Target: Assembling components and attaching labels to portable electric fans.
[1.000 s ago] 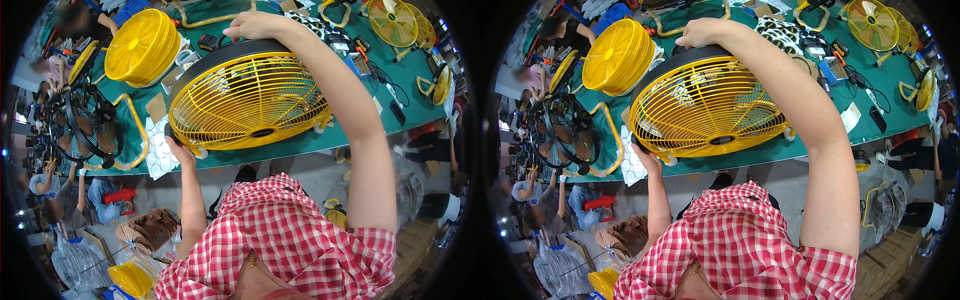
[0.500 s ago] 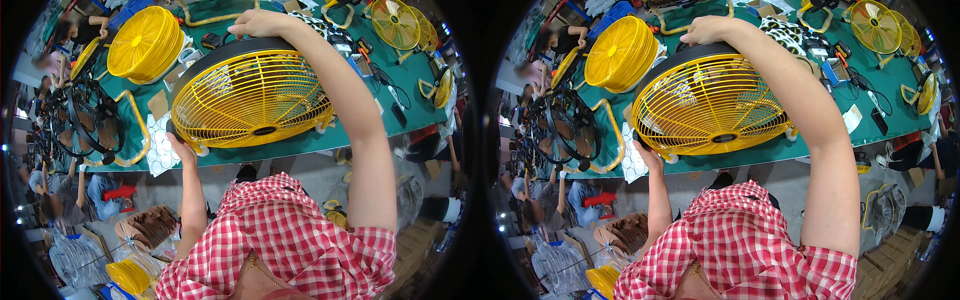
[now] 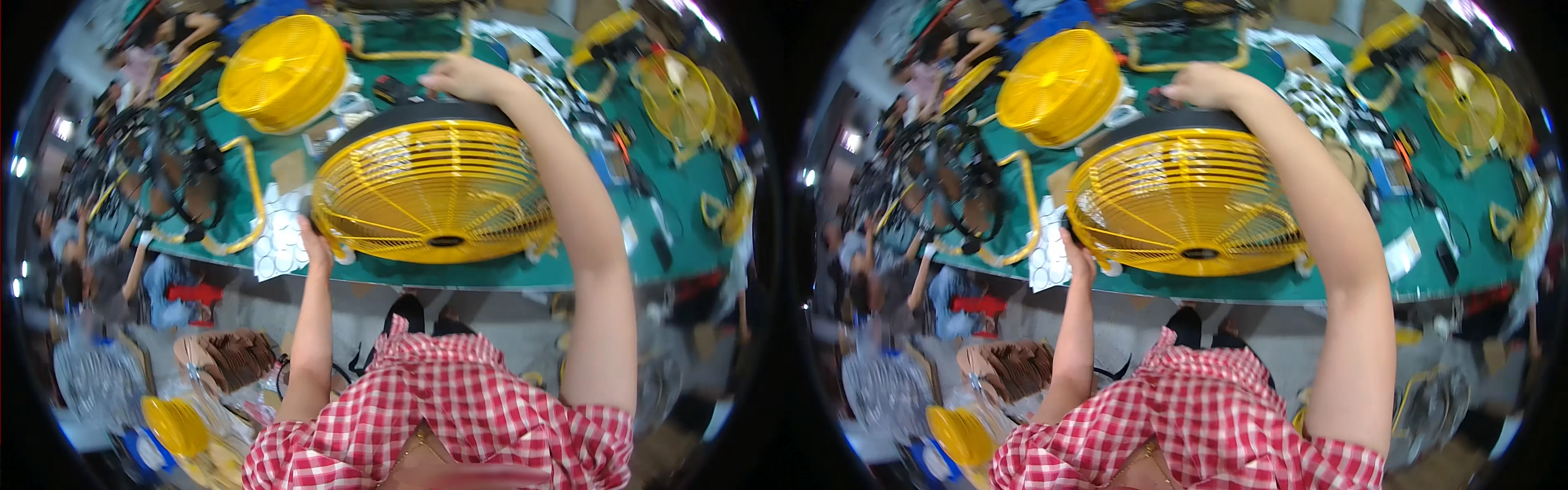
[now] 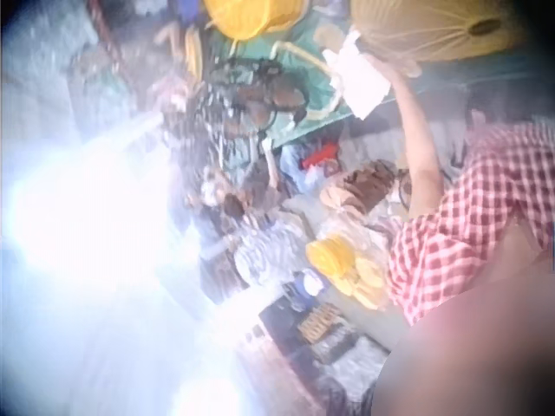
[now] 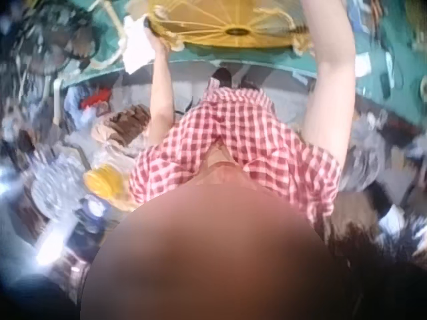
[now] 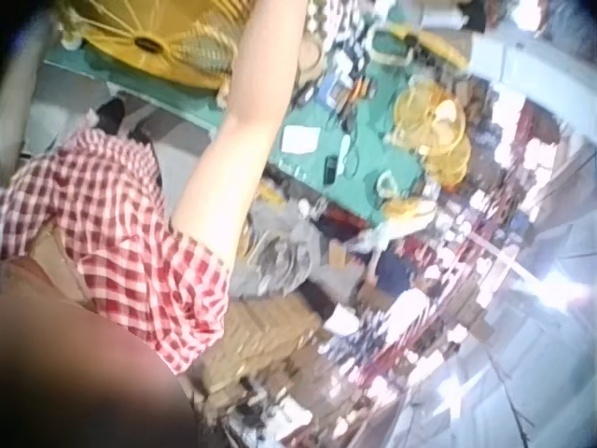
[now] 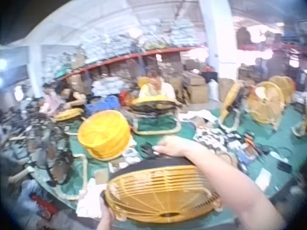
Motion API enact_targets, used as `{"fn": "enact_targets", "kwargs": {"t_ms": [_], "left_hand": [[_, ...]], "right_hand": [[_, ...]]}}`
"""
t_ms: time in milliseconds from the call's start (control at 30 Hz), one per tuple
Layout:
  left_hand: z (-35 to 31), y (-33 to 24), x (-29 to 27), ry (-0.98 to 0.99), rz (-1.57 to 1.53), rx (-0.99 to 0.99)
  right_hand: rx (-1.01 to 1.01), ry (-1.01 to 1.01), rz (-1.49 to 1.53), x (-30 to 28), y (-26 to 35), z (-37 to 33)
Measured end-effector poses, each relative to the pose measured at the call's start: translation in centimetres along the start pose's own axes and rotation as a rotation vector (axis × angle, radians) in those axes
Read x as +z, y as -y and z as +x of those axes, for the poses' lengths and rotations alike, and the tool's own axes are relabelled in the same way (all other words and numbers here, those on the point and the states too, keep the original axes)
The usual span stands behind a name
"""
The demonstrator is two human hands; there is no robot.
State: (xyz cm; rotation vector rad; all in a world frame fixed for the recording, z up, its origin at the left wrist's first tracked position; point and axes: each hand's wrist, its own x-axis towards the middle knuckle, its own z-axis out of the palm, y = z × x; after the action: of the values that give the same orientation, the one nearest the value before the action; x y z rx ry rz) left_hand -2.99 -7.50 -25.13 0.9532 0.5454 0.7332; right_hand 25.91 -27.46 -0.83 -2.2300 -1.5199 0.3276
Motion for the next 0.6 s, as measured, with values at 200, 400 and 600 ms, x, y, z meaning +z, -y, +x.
{"fn": "enact_targets", "kwargs": {"t_ms": [200,400,600], "left_hand": [[-0.6,-0.5,0.1,0.044,-0.073,0.038],[-3.2,-0.8,-1.0,0.105,-0.098,0.103],[-6.3,2.4,-5.4,0.074,-0.085,0.136]], "right_hand": [[0.120,-0.049,0.128,-0.2,1.9,-1.3],[0.213,-0.156,0.053,0.5,6.9,-5.7],[0.118,-0.388,-0.002,3.6,14.5,-14.3]]}}
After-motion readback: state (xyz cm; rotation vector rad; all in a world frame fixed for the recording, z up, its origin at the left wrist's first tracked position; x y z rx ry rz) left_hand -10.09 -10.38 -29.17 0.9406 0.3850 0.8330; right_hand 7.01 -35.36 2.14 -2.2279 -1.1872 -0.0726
